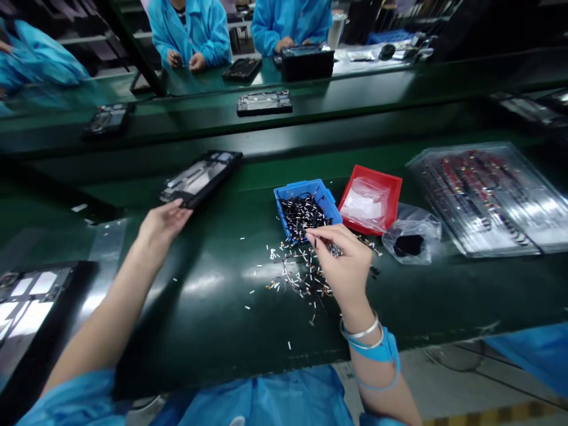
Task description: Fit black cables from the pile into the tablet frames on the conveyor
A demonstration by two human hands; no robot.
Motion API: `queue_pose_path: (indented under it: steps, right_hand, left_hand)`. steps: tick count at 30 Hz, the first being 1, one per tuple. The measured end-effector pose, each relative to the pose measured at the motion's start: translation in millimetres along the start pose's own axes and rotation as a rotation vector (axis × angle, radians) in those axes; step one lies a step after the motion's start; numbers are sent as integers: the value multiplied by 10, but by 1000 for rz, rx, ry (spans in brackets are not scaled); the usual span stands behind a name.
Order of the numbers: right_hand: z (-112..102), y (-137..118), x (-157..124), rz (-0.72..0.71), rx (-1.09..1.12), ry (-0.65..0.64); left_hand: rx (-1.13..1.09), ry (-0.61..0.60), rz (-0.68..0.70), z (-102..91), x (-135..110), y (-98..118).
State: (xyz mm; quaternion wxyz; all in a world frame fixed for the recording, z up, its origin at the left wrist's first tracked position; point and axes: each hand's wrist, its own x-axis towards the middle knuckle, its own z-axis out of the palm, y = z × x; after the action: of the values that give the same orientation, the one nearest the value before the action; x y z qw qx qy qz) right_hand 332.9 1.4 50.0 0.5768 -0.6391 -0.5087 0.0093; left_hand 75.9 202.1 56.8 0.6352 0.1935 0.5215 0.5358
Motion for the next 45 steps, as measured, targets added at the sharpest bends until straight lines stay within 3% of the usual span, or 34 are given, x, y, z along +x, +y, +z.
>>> queue_pose_path:
  steps: [6,10,12,14,16,17,18,19,22,23,25,28,32,45]
  right_hand:
    - [58,-51,-56,146,170,-48]
    - [219,-207,-191,241,260,-220]
    - [329,-306,-284,266,301,-360]
    - [463,-402,-377,313,345,-510]
    - [624,-486,-459,379,380,-640]
    - [712,-522,-495,414,390,-686]
    - [803,-553,-526,446,395,-717]
    - [894,-580,-552,477,396,-737]
    - [1146,-630,-606,552,394,-750]
    - [1213,-635,-616,572,392,-750]
    - [1313,-633,-626,596,375,-759]
    - [1378,-611,-623,584,306,-788]
    - [1387,-586,-616,533,229,-792]
    - [1372,-590,-578,475,162,-838]
  left_hand:
    - [68,-69,-33,-775,-1414,-642]
    - [82,-237,-288,-1133,-2010,-986]
    - [50,-395,-478,-1222,-2168,-1056]
    - [72,-648,-661,-1282,-2237,-1031]
    - [224,-922,-691,-1337,-2216,-924]
    - [346,-1002,-586,-1367,-2172,-853]
    - [478,-1009,-390,-1399,-2107,-781]
    - [612,-942,-125,-1431,-2022,-715]
    - [966,-574,681,-1517,-1696,-604]
    - [1085,-489,857,-1537,-1586,-598]
    - [1317,-425,1053,-1561,-1409,-616]
    - [1527,-436,1125,-1560,-1293,-656]
    - [1634,-504,1127,-1539,-1307,-670]
    - [1662,-542,1071,-1512,-1324,-698]
